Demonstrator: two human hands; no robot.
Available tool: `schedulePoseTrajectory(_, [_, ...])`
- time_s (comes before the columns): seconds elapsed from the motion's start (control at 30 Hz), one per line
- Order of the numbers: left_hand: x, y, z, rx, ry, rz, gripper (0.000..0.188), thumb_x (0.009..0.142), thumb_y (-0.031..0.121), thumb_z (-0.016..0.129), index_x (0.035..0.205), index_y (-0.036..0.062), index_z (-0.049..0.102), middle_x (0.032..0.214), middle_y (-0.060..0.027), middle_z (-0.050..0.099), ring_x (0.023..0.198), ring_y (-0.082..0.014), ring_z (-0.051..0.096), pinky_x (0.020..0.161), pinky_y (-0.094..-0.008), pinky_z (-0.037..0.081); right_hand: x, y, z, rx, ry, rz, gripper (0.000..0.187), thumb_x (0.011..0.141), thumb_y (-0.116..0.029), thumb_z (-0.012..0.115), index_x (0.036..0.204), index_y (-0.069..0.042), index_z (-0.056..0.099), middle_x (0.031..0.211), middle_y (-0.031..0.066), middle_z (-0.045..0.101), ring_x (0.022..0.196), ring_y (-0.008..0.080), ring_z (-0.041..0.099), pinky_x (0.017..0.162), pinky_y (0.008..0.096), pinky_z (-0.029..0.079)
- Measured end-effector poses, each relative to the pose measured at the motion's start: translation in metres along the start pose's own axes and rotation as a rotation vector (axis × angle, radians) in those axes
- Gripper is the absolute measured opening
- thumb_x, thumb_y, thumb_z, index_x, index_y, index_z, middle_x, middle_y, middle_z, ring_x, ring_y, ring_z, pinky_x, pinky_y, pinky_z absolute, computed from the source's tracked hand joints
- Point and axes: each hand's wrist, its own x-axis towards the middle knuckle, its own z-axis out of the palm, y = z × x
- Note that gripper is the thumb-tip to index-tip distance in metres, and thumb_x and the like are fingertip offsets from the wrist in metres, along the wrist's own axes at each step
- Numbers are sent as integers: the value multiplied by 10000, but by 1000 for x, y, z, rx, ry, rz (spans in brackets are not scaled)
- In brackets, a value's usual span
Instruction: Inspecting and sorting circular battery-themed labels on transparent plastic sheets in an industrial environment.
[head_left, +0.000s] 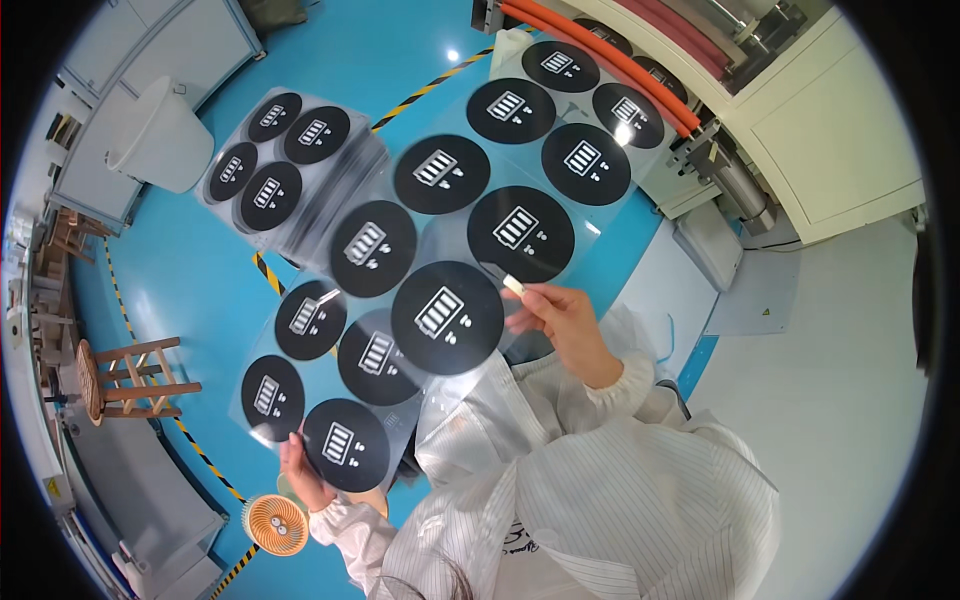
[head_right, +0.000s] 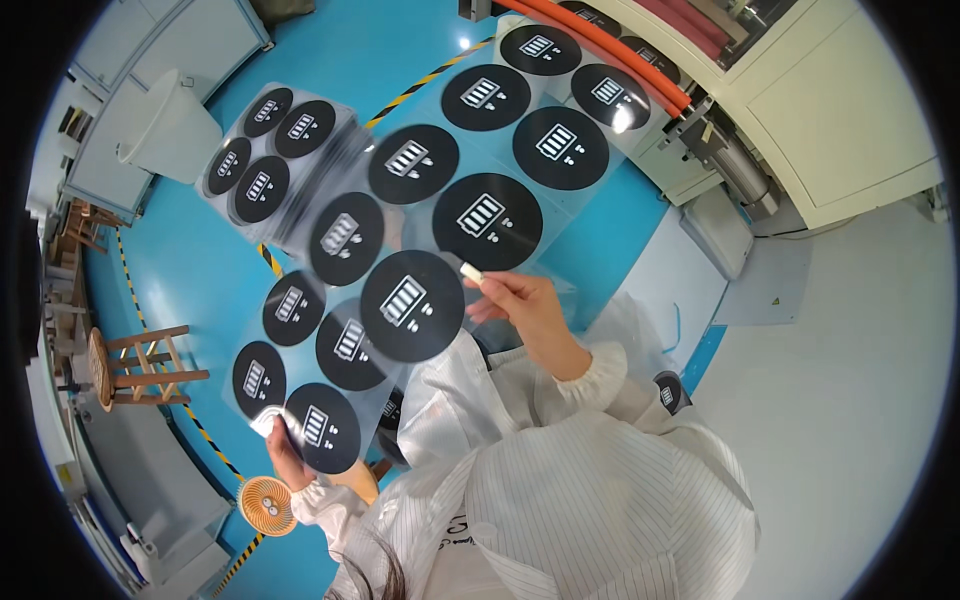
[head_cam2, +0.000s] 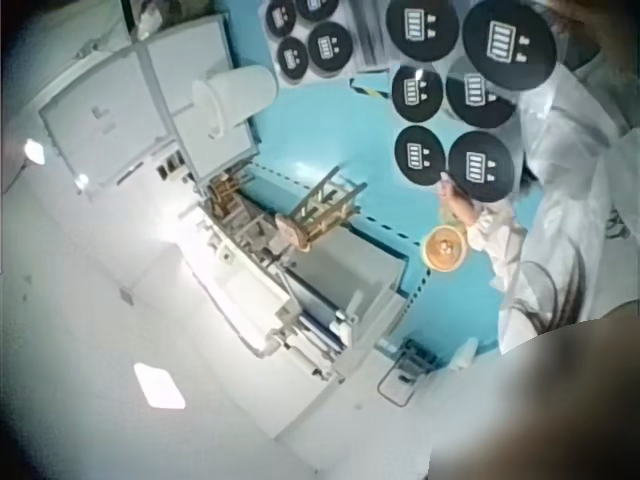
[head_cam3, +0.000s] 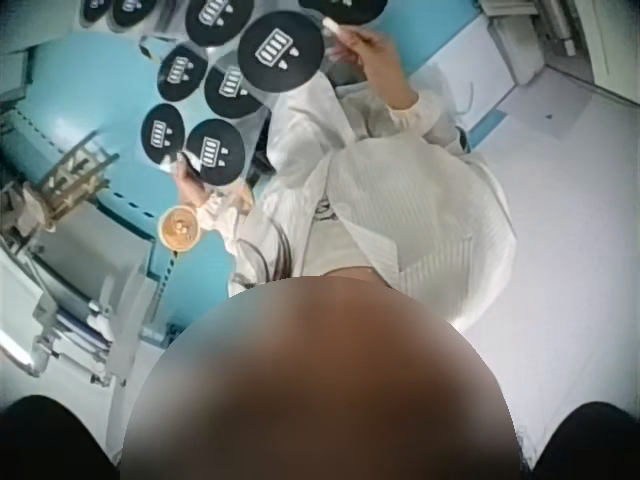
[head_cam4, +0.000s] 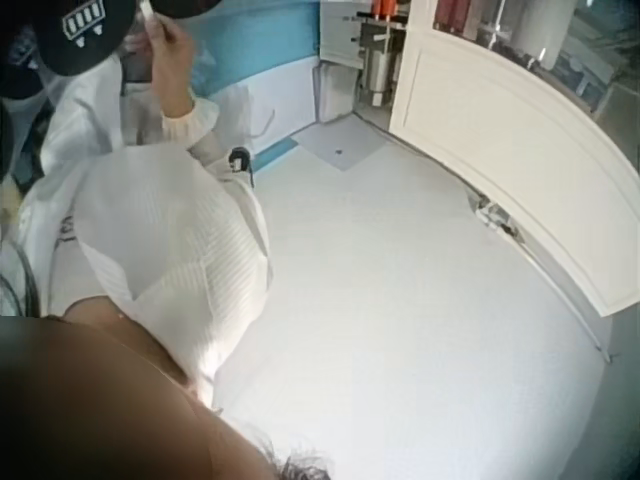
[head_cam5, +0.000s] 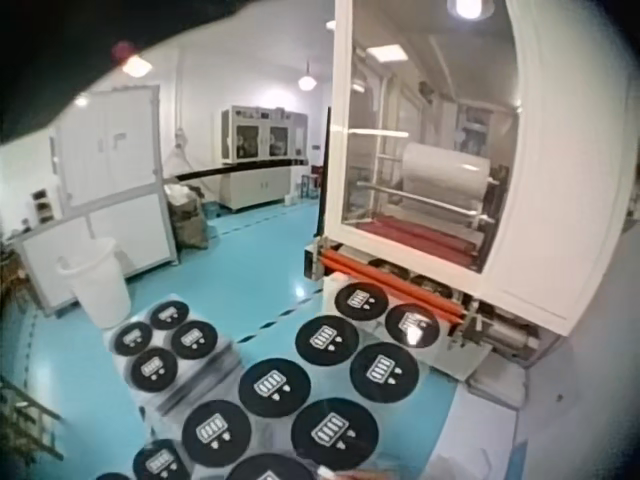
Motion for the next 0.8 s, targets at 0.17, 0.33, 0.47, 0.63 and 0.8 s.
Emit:
schedulePoseTrajectory(0.17, [15,-21,97,-293,-309,-293,569,951,452,406,1289,-4,439,1226,-150,547,1120,-264,528,977,-384,405,-21,-39,23,9,-67,-13,248,917,-137,551,1085,30,624,956,99,667,806,181,668,712,271,556])
schedulePoseTrajectory(0.33, [34,-41,165,-322,-321,-290,571,912,446,494,1292,23,428,1233,-133,542,1079,-253,558,927,-372,453,-18,-31,18,-198,-147,104,240,909,-135,567,1056,42,634,909,109,673,760,171,671,680,250,552])
schedulePoseTrajectory(0.47, [41,-51,166,-87,-317,-205,361,883,138,582,1210,1,512,1144,-93,594,985,-182,590,842,-312,477,-25,-37,15,-376,-308,276,209,897,-127,580,999,39,656,766,98,672,663,129,654,605,237,544])
schedulePoseTrajectory(0.63, [43,-53,151,34,-248,-75,380,810,97,651,1158,-15,546,1077,-67,611,945,-165,584,837,-294,444,23,-31,-7,-539,11,-56,217,901,-122,550,1070,-6,621,664,74,625,544,123,586,502,241,457])
schedulePoseTrajectory(0.8, [28,-52,148,116,-165,-48,292,779,77,669,1046,-8,585,968,-50,628,860,-144,585,782,-281,444,117,-28,-10,-928,110,-452,253,875,-92,549,1122,-73,605,652,122,614,530,222,591,523,300,442])
